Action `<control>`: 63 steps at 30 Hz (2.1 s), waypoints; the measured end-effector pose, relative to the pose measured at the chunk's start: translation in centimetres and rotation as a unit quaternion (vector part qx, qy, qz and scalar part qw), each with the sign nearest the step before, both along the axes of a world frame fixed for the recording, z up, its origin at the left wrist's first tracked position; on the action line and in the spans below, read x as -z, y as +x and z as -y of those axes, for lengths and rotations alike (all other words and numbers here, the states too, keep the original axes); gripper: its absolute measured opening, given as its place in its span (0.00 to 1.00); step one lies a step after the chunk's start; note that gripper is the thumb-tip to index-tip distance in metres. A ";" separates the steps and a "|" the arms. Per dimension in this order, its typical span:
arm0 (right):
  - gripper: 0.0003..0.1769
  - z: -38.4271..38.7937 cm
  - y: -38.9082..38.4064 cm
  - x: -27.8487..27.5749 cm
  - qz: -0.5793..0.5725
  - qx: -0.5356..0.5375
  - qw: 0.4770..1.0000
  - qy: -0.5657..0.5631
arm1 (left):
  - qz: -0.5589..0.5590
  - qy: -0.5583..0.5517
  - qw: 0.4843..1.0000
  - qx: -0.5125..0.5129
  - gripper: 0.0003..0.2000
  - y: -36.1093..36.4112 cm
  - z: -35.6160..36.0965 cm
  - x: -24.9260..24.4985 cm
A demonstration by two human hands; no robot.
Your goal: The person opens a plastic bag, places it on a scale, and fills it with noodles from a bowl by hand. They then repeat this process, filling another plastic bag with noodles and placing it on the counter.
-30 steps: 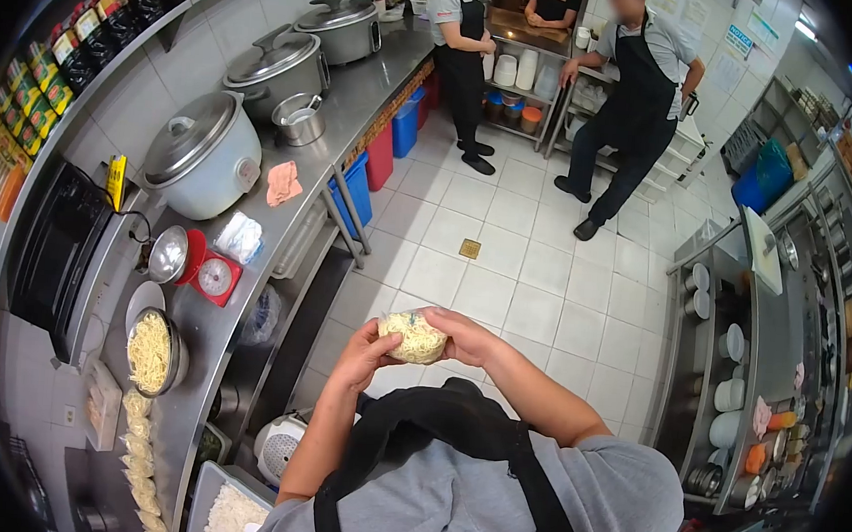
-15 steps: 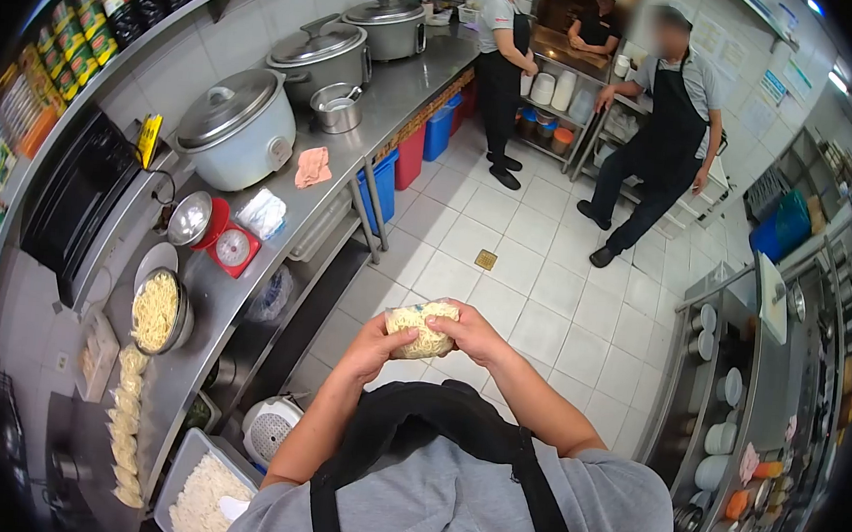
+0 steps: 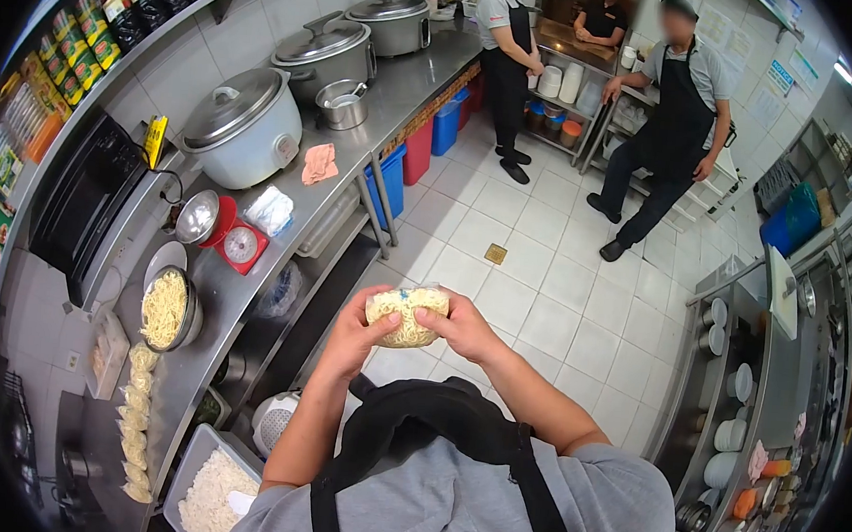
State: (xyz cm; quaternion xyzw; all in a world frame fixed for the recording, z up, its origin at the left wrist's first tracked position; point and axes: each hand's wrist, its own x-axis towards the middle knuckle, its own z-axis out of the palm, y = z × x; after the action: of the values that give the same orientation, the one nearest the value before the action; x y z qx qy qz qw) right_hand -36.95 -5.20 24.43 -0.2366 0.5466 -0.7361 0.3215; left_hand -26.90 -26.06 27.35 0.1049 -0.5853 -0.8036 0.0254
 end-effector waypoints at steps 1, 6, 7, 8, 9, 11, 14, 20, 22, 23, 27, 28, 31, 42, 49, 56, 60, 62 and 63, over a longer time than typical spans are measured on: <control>0.25 0.1 0.0 0.1 0.003 -0.004 1.000 -0.002 | 0.019 0.020 1.000 0.000 0.31 0.4 0.3 -0.4; 0.21 0.9 -0.6 -1.6 -0.135 -0.096 0.984 0.061 | 0.033 -0.027 0.998 0.046 0.34 1.8 1.8 0.5; 0.21 1.4 -0.9 -1.1 -0.130 -0.103 0.984 0.062 | 0.058 -0.026 0.996 0.058 0.30 2.1 2.1 1.1; 0.22 2.1 -1.0 -0.4 -0.085 -0.111 0.989 0.054 | 0.086 -0.025 0.993 0.071 0.27 2.5 2.3 1.4; 0.22 2.7 -0.9 0.3 -0.039 -0.119 0.991 0.046 | 0.079 -0.012 0.997 0.016 0.21 2.8 1.8 1.8; 0.22 3.9 -0.3 1.6 -0.018 -0.121 0.991 0.056 | 0.089 -0.015 0.996 -0.023 0.21 3.8 2.0 2.2; 0.24 5.8 1.1 3.2 0.002 -0.107 0.992 0.072 | 0.106 -0.017 0.992 -0.066 0.23 5.5 2.7 3.7; 0.42 7.6 0.8 4.3 0.104 -0.127 0.985 0.051 | 0.052 -0.090 0.973 -0.207 0.23 7.5 7.4 2.4; 0.50 9.0 0.8 4.3 0.091 -0.130 0.987 0.035 | 0.037 -0.095 0.977 -0.187 0.23 7.0 9.3 0.0; 0.53 10.2 0.9 3.6 0.093 -0.139 0.986 0.007 | 0.046 -0.117 0.981 -0.148 0.23 6.7 10.1 -1.4; 0.49 15.7 -0.1 -0.1 0.046 -0.246 0.968 -0.016 | 0.004 -0.309 0.951 0.003 0.19 5.5 13.7 -5.6; 0.45 17.5 0.1 -0.7 -0.007 -0.294 0.956 -0.016 | -0.007 -0.338 0.941 0.024 0.18 5.4 14.6 -6.4; 0.38 21.7 1.9 -2.4 0.016 -0.266 0.964 -0.006 | 0.033 -0.272 0.962 -0.007 0.19 6.0 19.9 -6.5; 0.34 36.2 3.9 -4.8 0.177 -0.067 0.973 -0.132 | -0.173 0.018 0.978 -0.117 0.39 4.9 35.6 -2.5; 0.30 43.9 7.0 -4.0 0.297 -0.151 0.927 -0.171 | -0.161 0.101 0.976 -0.106 0.47 6.6 37.9 -2.2; 0.29 49.4 8.8 -4.9 0.260 -0.212 0.939 -0.077 | -0.178 0.077 0.951 -0.241 0.37 10.8 42.3 0.0; 0.30 52.8 11.2 -3.8 0.270 -0.172 0.946 -0.042 | -0.131 0.159 0.927 -0.313 0.35 13.3 44.4 -0.3; 0.29 53.9 12.2 -2.7 0.260 -0.077 0.962 -0.036 | -0.134 0.161 0.930 -0.303 0.36 13.8 45.2 1.0; 0.28 54.1 12.2 -2.6 0.234 -0.086 0.967 -0.047 | -0.144 0.129 0.941 -0.279 0.35 13.9 44.6 0.8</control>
State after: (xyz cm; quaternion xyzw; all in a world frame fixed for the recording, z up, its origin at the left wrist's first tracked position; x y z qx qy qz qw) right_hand -24.75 -59.33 27.00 -0.1184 0.3981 -0.7657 0.4911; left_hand -12.96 -70.69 26.53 0.1497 -0.4146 -0.8393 0.3182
